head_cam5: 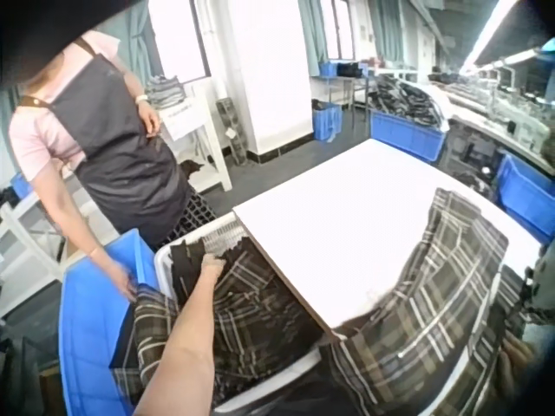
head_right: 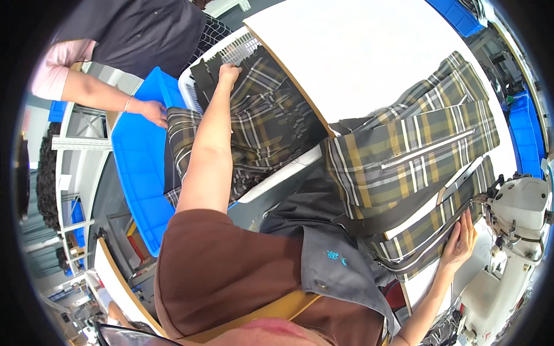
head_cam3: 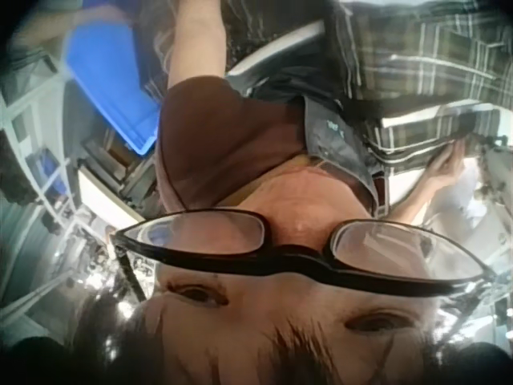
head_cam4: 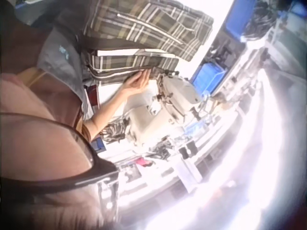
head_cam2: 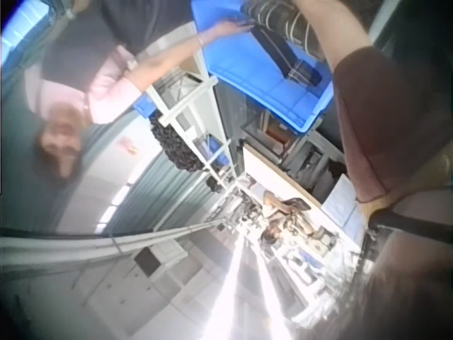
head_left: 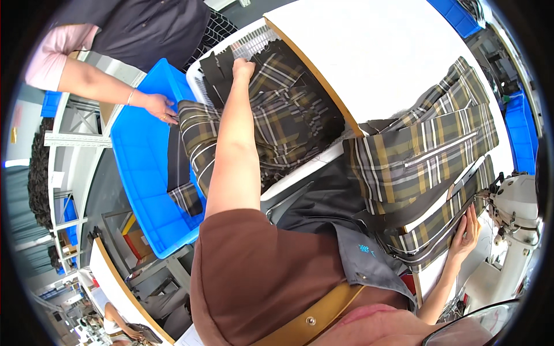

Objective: The person sews a zipper onto a plaid fabric pouch using an industrial sewing machine. They align the zipper, stitch along the edges, trim excess thread with scissors, and inspect the finished seam. The person repeats this process on multiple pouches, stacking completed items on the table.

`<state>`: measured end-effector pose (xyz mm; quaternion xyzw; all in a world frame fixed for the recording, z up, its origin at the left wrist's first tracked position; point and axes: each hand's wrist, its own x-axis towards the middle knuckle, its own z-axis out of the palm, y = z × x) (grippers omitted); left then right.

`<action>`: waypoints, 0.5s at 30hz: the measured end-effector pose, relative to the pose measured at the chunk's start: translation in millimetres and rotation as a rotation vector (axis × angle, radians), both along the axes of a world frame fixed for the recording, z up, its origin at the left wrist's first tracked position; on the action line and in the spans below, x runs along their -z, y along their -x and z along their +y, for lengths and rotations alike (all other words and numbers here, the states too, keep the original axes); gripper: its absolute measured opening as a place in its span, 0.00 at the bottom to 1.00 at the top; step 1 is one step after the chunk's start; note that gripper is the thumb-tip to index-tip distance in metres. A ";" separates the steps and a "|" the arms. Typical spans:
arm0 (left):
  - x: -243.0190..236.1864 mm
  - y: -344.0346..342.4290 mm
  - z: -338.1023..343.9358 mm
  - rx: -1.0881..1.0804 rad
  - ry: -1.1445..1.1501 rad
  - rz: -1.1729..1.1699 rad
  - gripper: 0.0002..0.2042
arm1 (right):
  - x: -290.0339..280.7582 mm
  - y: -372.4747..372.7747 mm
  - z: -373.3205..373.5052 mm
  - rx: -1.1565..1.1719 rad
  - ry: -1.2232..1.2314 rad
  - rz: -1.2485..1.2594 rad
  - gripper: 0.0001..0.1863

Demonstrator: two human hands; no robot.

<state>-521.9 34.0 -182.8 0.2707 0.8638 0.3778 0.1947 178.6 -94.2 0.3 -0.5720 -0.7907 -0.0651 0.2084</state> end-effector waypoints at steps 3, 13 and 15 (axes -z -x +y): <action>12.2 3.7 24.7 0.181 0.094 0.066 0.30 | -2.5 0.8 -1.7 -0.003 0.022 -0.005 0.13; 5.1 9.0 84.0 0.328 0.229 -0.109 0.46 | -7.3 7.3 -1.4 0.032 0.051 -0.012 0.13; -4.5 11.3 89.8 0.375 0.170 -0.283 0.47 | -8.8 9.4 -4.3 0.052 0.058 -0.028 0.13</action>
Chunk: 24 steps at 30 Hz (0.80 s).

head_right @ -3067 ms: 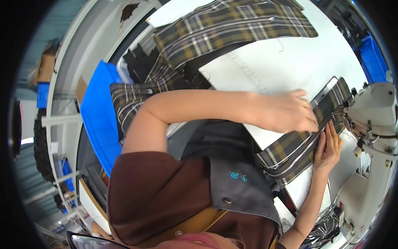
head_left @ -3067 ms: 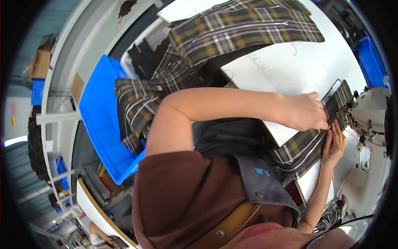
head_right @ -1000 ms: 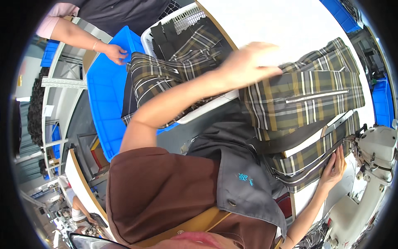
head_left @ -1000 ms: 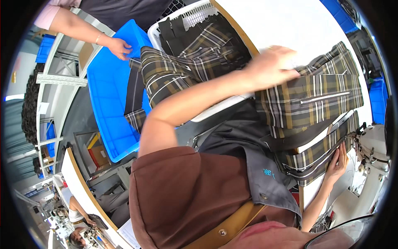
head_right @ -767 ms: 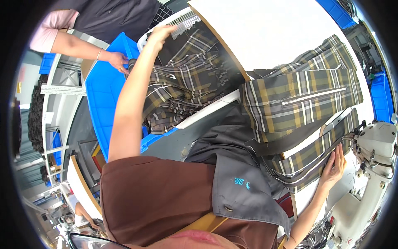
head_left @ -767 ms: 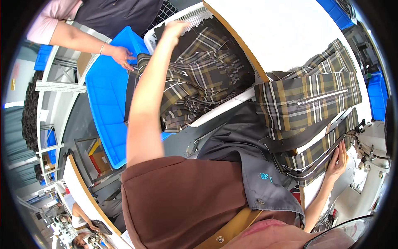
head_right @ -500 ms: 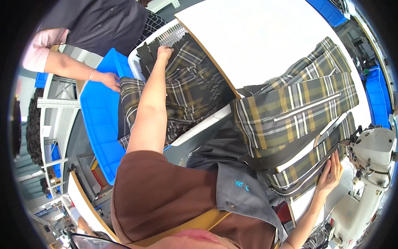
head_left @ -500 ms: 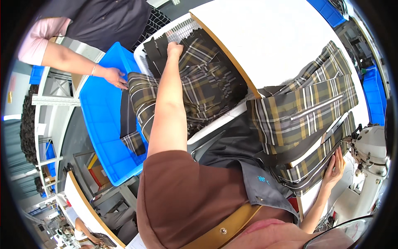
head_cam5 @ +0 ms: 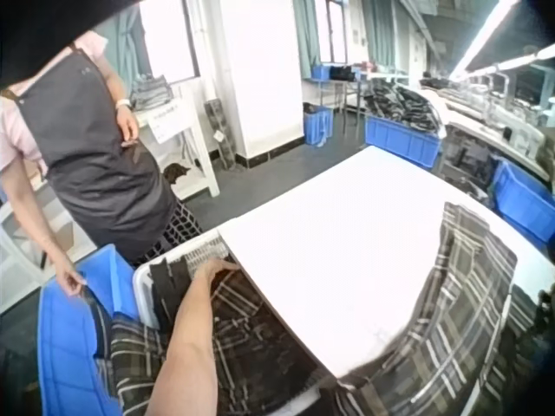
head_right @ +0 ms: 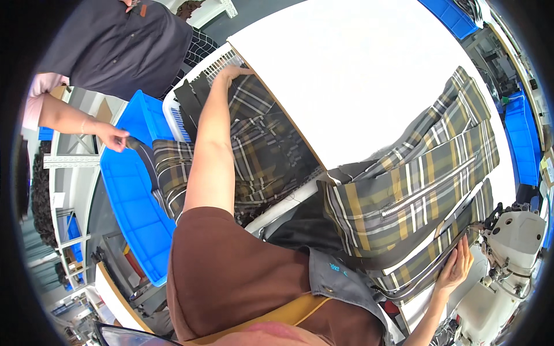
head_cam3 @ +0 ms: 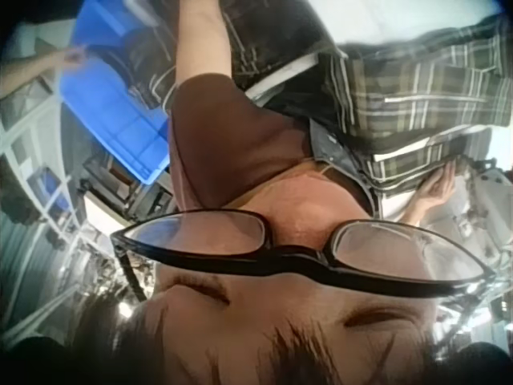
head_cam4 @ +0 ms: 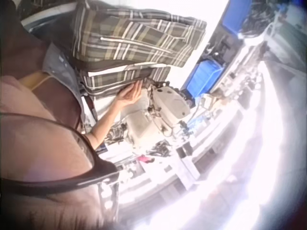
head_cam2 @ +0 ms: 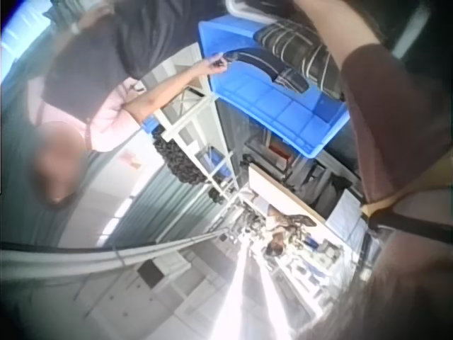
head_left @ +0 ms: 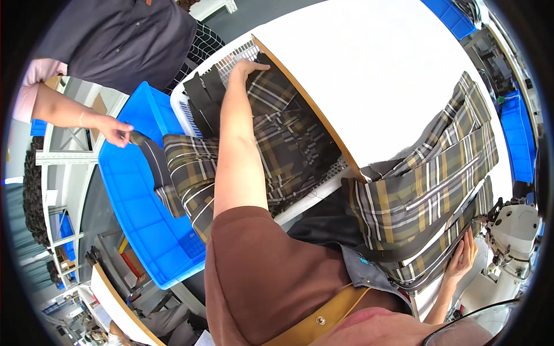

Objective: The person sews a zipper onto a plaid fabric pouch using an industrial sewing machine. They align the zipper, stitch along the edges, trim excess thread with scissors, and inspect the finished seam. The person repeats this process on multiple pouches, stacking completed items on the table.

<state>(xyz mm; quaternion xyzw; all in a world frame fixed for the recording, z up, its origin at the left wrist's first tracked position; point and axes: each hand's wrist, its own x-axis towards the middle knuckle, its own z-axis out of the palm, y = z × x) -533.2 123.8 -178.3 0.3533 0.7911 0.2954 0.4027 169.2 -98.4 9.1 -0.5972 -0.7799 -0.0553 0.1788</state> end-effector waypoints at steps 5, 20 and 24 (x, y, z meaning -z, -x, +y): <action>-15.4 56.0 -2.3 0.068 -0.213 -0.209 0.42 | 0.4 0.7 5.7 -0.011 0.018 0.013 0.13; -153.7 -22.3 -74.2 0.507 -0.124 -0.066 0.40 | 3.2 -5.2 3.1 -0.035 0.002 0.019 0.14; -162.8 -25.8 -112.7 0.426 -0.157 0.251 0.36 | 3.8 -7.4 2.8 -0.035 0.003 0.025 0.14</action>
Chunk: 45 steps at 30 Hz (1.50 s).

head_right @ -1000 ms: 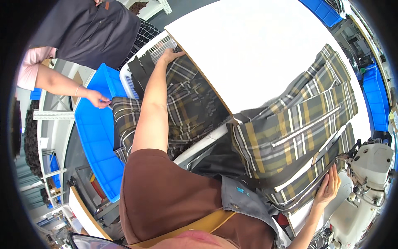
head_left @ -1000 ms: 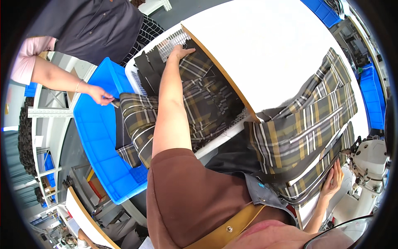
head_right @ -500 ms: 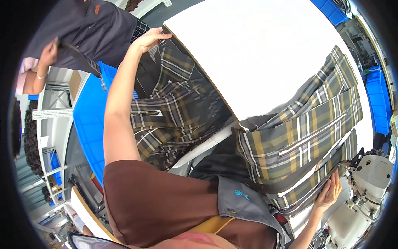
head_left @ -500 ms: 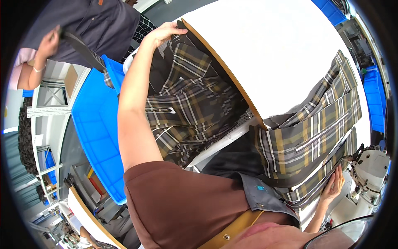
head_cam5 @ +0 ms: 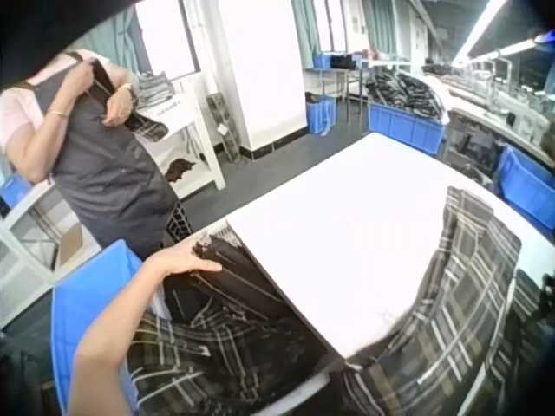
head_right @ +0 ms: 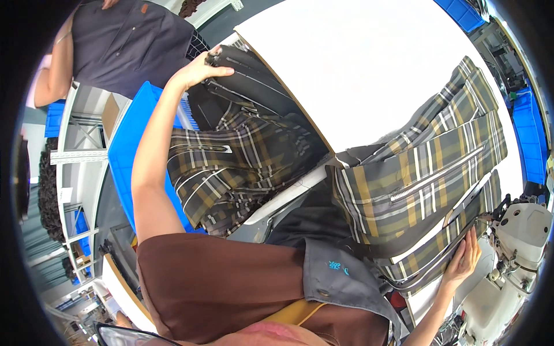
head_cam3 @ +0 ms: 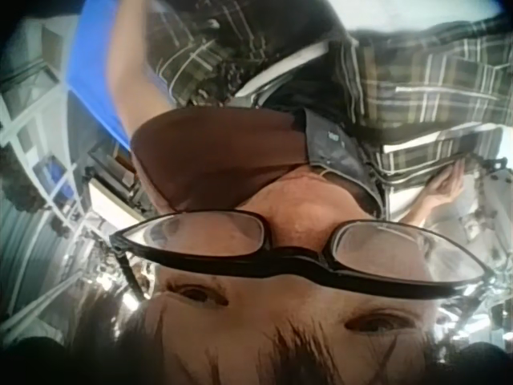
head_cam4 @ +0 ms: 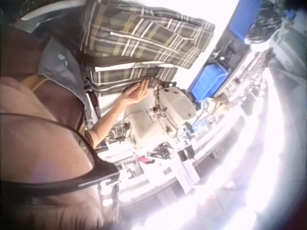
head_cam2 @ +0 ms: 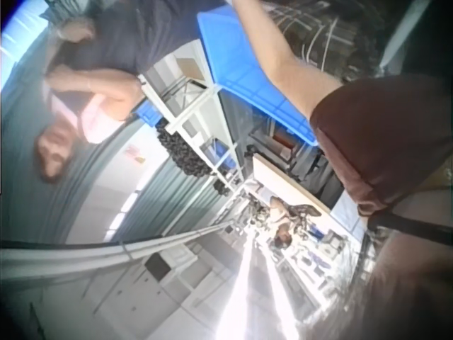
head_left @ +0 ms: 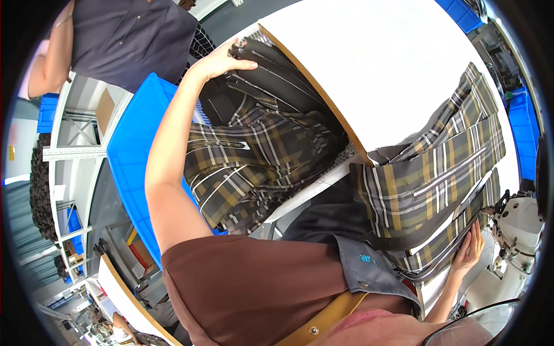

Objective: The person sews a zipper onto a plaid fabric pouch using an industrial sewing machine. They align the zipper, stitch along the edges, trim excess thread with scissors, and inspect the finished seam. The person repeats this process on multiple pouches, stacking completed items on the table.

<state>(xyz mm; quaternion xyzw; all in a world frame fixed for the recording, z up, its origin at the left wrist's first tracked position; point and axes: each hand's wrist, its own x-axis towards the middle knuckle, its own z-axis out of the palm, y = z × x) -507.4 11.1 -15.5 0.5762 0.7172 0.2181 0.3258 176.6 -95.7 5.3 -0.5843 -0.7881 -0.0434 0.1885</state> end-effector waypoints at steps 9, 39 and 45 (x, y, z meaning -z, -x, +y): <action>-44.4 -24.0 -36.0 0.230 0.233 -0.138 0.23 | 0.6 -7.3 0.5 -0.014 -0.005 -0.021 0.14; 45.4 -112.9 84.3 0.999 0.391 0.469 0.37 | -8.2 11.5 -2.3 0.038 -0.050 0.086 0.12; 56.0 -115.4 71.1 0.984 0.346 0.710 0.36 | -13.9 15.9 1.2 0.028 -0.079 0.080 0.11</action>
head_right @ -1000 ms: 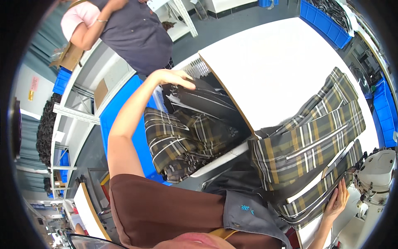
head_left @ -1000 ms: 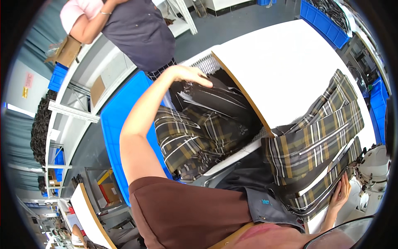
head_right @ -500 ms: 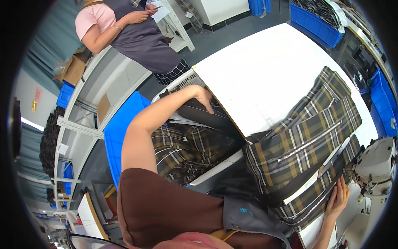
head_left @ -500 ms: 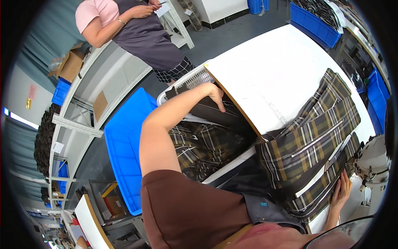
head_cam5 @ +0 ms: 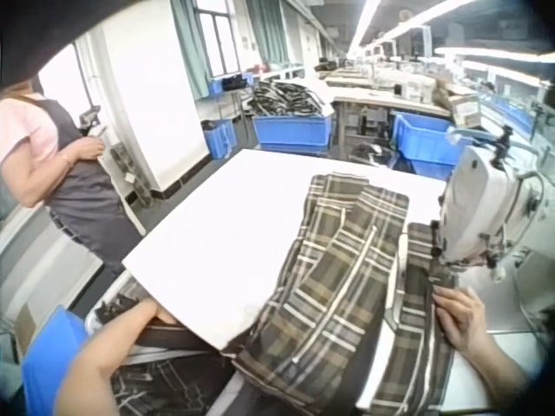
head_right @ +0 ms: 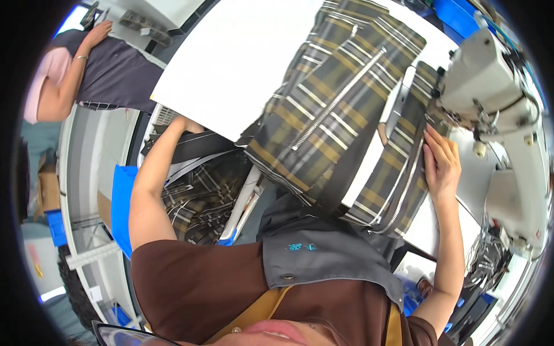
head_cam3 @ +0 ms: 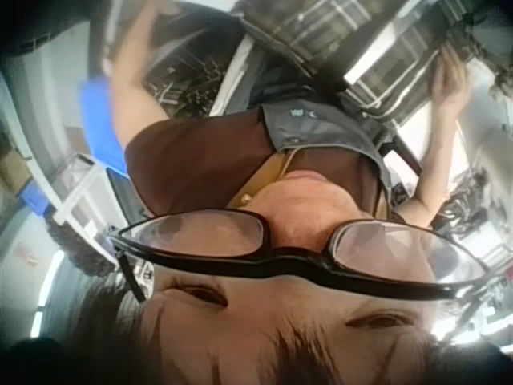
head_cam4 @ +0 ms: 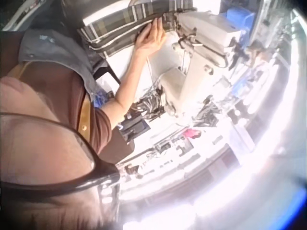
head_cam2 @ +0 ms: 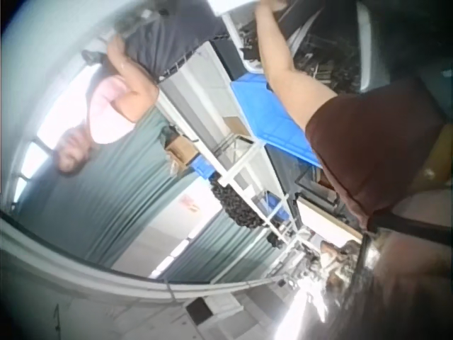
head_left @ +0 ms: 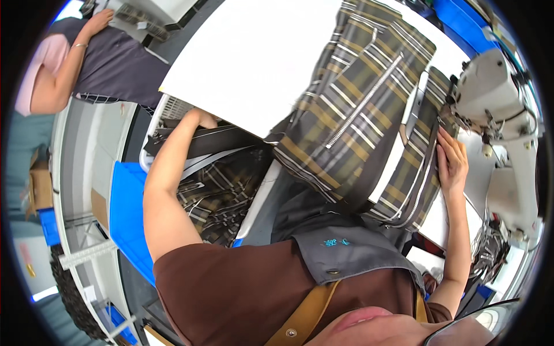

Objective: The person sews a zipper onto a plaid fabric pouch using an industrial sewing machine. They align the zipper, stitch along the edges, trim excess thread with scissors, and inspect the finished seam. The person repeats this process on multiple pouches, stacking completed items on the table.

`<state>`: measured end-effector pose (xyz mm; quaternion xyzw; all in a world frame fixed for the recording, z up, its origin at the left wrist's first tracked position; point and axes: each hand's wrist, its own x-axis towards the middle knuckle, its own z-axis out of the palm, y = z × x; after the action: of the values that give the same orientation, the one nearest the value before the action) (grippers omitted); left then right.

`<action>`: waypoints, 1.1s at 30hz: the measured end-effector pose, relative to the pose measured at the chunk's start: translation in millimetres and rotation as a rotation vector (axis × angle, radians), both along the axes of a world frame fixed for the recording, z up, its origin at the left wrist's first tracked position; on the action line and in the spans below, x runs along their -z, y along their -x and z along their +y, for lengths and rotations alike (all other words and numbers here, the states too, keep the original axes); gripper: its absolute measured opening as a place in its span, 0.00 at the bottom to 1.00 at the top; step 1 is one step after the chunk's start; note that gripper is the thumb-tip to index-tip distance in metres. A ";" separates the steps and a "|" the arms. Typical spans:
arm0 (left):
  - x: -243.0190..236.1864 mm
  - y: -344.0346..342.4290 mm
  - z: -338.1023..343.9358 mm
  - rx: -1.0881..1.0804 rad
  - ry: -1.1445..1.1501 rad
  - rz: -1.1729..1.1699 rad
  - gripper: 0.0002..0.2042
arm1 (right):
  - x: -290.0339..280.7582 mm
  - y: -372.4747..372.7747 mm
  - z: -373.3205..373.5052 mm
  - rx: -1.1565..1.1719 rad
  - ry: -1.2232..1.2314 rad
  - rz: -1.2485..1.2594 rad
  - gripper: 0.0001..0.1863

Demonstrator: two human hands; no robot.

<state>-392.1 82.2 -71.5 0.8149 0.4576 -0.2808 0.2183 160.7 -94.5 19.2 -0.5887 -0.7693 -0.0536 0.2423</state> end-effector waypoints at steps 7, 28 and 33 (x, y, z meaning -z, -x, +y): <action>-19.7 22.3 5.7 -0.267 0.163 0.035 0.38 | 9.6 -7.3 -1.8 -0.003 0.035 0.067 0.11; -0.3 13.9 -96.0 -0.478 -0.367 -0.120 0.19 | 9.1 -7.5 -0.9 -0.017 0.037 -0.006 0.13; -36.6 23.4 -125.2 -0.277 -0.782 -0.099 0.13 | 10.1 -8.0 -2.6 -0.011 0.038 0.016 0.12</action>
<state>-415.5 -43.0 -35.0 0.7798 0.6239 -0.0143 -0.0503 168.7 -97.0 9.1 -0.5895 -0.7713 -0.0331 0.2376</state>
